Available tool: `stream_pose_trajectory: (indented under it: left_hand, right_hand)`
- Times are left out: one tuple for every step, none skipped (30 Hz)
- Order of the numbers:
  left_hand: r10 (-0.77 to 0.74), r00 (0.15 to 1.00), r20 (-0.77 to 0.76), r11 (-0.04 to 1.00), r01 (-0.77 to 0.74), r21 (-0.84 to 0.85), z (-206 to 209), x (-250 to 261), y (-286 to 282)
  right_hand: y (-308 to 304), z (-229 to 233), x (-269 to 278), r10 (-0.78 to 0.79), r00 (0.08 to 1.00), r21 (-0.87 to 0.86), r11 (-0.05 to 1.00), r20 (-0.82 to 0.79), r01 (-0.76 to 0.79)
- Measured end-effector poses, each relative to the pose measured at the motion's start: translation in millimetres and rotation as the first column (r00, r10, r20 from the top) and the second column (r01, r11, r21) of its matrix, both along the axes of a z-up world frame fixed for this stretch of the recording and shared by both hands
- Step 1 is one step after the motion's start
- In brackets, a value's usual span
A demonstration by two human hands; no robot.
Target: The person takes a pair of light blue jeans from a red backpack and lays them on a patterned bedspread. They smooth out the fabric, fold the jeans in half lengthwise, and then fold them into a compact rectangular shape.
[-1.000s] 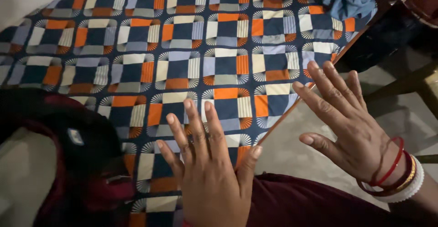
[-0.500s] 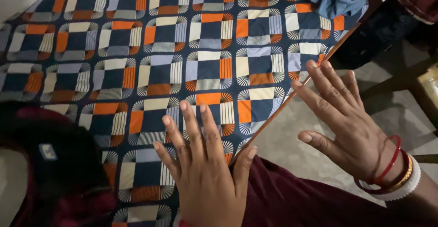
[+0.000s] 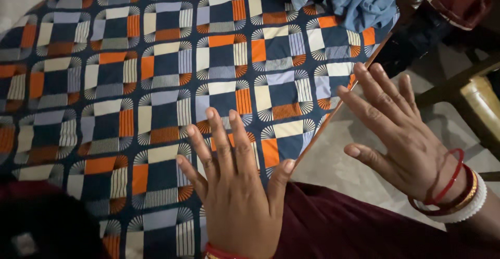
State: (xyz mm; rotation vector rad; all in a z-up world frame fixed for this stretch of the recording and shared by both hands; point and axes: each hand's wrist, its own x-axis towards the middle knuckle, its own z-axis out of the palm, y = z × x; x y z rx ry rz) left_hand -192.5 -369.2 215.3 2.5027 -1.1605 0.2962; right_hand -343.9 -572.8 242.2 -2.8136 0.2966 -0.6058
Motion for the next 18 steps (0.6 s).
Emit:
stream_pose_trajectory:
  left_hand:
    - [-0.012, 1.0, -0.001, 1.0, 0.012, -0.003, -0.9, 3.1, -3.2]
    - [-0.024, 1.0, -0.003, 1.0, 0.023, -0.004, -2.0, 5.9, -6.3]
    - [-0.035, 0.999, -0.005, 0.999, 0.035, -0.005, -2.8, 8.1, -8.8]
    - [-0.041, 0.999, -0.003, 0.999, 0.041, -0.004, -3.1, 9.8, -10.8]
    - [-0.047, 0.999, -0.001, 0.999, 0.047, -0.003, -3.0, 11.3, -12.4]
    - [-0.048, 0.999, 0.0, 0.999, 0.048, -0.001, -2.6, 12.1, -14.4]
    - [-0.047, 0.999, 0.002, 0.999, 0.047, 0.002, -2.2, 12.4, -16.8]
    - [-0.042, 0.999, 0.006, 0.999, 0.042, 0.004, -1.7, 12.6, -19.6]
    - [-0.038, 0.999, 0.01, 0.999, 0.038, 0.006, -1.1, 12.8, -22.7]
    - [-0.034, 0.999, 0.008, 0.999, 0.034, 0.014, -0.4, 13.3, -26.3]
    - [-0.03, 1.0, 0.006, 0.999, 0.03, 0.022, 0.2, 13.5, -30.2]
    - [-0.023, 1.0, 0.006, 0.999, 0.023, 0.028, 0.5, 13.4, -34.6]
    - [-0.014, 1.0, -0.002, 1.0, 0.014, 0.016, 0.6, 12.9, -39.5]
    - [-0.003, 1.0, -0.016, 1.0, 0.003, 0.004, 0.3, 10.7, -44.7]
    - [0.008, 0.999, -0.031, 1.0, -0.009, -0.009, 0.3, 7.9, -49.9]
    - [0.021, 0.999, -0.028, 1.0, -0.021, -0.005, 1.2, 4.5, -56.6]
    - [0.033, 0.999, -0.025, 0.999, -0.033, -0.002, 2.3, 0.0, -63.5]
    - [0.043, 0.999, -0.015, 0.999, -0.043, -0.003, 2.7, -2.5, -70.3]
  right_hand:
    - [-2.4, -0.5, 1.3, -0.017, 1.0, -0.004, 1.0, -0.006, 0.017]
    - [-4.6, -1.3, 2.3, -0.033, 0.999, -0.008, 0.999, -0.012, 0.033]
    - [-6.5, -2.2, 2.8, -0.05, 0.999, -0.011, 0.999, -0.018, 0.049]
    - [-8.5, -3.0, 3.1, -0.055, 0.998, -0.007, 0.998, -0.022, 0.055]
    - [-10.6, -3.7, 3.1, -0.06, 0.998, -0.003, 0.998, -0.025, 0.06]
    - [-13.3, -4.2, 3.3, -0.062, 0.998, 0.001, 0.998, -0.029, 0.062]
    - [-16.7, -4.7, 3.5, -0.062, 0.998, 0.002, 0.998, -0.03, 0.063]
    - [-21.6, -5.3, 4.6, -0.06, 0.998, 0.002, 0.998, -0.028, 0.06]
    - [-26.8, -5.6, 5.2, -0.057, 0.998, 0.002, 0.998, -0.025, 0.057]
    - [-32.8, -5.6, 5.8, -0.054, 0.998, 0.002, 0.999, -0.026, 0.054]
    - [-38.9, -5.5, 6.1, -0.05, 0.998, 0.002, 0.999, -0.026, 0.05]
    - [-45.8, -6.2, 7.0, -0.044, 0.999, 0.0, 0.999, -0.024, 0.044]
    - [-52.6, -7.4, 7.9, -0.038, 0.999, -0.001, 0.999, -0.017, 0.038]
    - [-59.6, -8.1, 7.5, -0.031, 0.999, -0.001, 1.0, -0.015, 0.031]
    - [-66.8, -8.5, 6.5, -0.024, 1.0, -0.002, 1.0, -0.012, 0.024]
    - [-75.2, -8.5, 6.8, -0.016, 1.0, -0.008, 1.0, -0.02, 0.015]
    - [-83.3, -8.8, 7.3, -0.008, 1.0, -0.015, 1.0, -0.027, 0.007]
    - [-91.7, -9.1, 8.3, -0.002, 1.0, -0.025, 1.0, -0.027, 0.002]
